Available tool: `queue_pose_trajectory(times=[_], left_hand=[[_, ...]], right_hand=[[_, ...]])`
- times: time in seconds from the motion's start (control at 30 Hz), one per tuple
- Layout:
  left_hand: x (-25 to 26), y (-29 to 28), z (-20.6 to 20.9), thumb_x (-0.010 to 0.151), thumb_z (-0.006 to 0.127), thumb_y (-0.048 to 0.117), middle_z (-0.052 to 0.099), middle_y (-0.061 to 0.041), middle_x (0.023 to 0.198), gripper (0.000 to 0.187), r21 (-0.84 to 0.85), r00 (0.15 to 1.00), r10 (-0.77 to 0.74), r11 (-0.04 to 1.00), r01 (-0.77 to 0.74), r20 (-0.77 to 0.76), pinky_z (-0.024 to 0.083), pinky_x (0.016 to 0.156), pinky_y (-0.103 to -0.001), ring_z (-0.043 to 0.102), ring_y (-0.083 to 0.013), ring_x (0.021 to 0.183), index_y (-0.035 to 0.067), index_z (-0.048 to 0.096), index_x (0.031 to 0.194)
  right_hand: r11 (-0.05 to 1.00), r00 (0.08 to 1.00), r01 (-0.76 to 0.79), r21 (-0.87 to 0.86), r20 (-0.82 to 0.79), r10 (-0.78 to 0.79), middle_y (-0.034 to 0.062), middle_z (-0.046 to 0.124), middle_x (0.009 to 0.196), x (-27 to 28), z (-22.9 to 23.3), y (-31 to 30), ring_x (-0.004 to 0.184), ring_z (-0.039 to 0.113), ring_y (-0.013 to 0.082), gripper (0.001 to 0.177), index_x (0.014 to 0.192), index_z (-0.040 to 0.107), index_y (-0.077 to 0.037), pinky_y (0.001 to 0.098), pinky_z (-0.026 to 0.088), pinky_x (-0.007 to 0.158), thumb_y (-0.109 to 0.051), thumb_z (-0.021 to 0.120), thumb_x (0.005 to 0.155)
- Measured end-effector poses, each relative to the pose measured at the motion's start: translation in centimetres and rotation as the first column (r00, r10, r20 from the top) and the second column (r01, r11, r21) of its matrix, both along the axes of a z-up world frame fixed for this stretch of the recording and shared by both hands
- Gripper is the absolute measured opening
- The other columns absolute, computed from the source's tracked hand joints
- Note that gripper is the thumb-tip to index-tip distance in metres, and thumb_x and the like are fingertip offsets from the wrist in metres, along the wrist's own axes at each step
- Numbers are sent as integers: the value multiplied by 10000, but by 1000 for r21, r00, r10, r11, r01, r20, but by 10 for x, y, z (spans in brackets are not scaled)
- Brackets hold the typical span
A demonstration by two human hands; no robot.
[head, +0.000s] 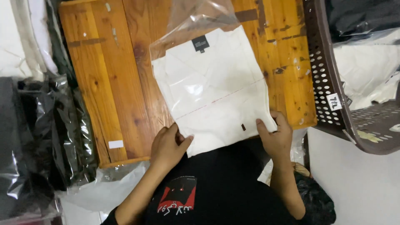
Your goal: Folding a white shirt and placing it into a clear plastic packaging bag at a packing station.
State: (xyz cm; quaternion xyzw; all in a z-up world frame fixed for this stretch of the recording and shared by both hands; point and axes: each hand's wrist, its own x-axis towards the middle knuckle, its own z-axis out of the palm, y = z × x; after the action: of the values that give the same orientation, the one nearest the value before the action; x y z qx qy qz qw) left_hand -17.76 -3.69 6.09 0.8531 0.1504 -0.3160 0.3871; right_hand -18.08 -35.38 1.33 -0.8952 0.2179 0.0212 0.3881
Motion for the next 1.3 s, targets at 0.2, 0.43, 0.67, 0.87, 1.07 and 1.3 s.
queue_pose_trajectory(times=[0.2,0.43,0.67,0.87,1.07,1.3], left_hand=[[-23,-18,10,940,655,180,261,-379,1499,286,-418,964,206,901,-118,171,383,1069,-674,340,-635,1357,2,502,1103],[-27,-38,0,944,609,51,404,-164,1292,433,-951,911,350,131,-279,-219,473,1069,-593,533,-401,1270,129,264,1194],[-14,-27,-17,903,523,25,666,-260,1275,122,-786,962,177,616,54,206,484,1032,-524,615,-345,1202,14,598,999],[-16,-17,-32,910,611,8,703,-196,1242,293,-526,849,13,790,314,528,537,973,-515,670,-381,1159,18,702,1189],[-5,-12,-17,908,583,-49,686,-242,1277,329,-522,793,-51,727,446,607,520,978,-583,646,-431,1186,-14,698,1214],[-4,-15,-44,943,618,34,717,-205,1211,165,-88,369,-176,797,598,913,528,992,-535,671,-389,1143,4,748,1041]], right_hand=[[934,718,-297,-200,598,356,201,718,1290,-10,0,42,1280,617,375,286,1045,731,-23,424,513,1039,120,565,862],[745,569,-433,-508,487,663,425,239,1595,-16,8,63,1355,442,580,910,1433,603,-221,666,376,1094,-730,784,700],[895,628,-305,-326,638,447,338,428,1488,-3,0,66,1283,537,458,186,1085,789,-122,606,430,1064,-45,727,928],[870,719,-369,-326,493,490,304,436,1448,-2,15,68,1249,525,466,344,1135,781,-178,565,405,1026,-353,827,842],[844,762,-312,-436,415,496,354,426,1491,-3,7,88,1377,463,460,273,898,752,-77,533,333,1033,-335,834,866],[932,690,-301,-200,629,358,234,676,1167,-1,15,97,1114,693,383,162,813,700,40,581,466,1097,-1,857,823]])
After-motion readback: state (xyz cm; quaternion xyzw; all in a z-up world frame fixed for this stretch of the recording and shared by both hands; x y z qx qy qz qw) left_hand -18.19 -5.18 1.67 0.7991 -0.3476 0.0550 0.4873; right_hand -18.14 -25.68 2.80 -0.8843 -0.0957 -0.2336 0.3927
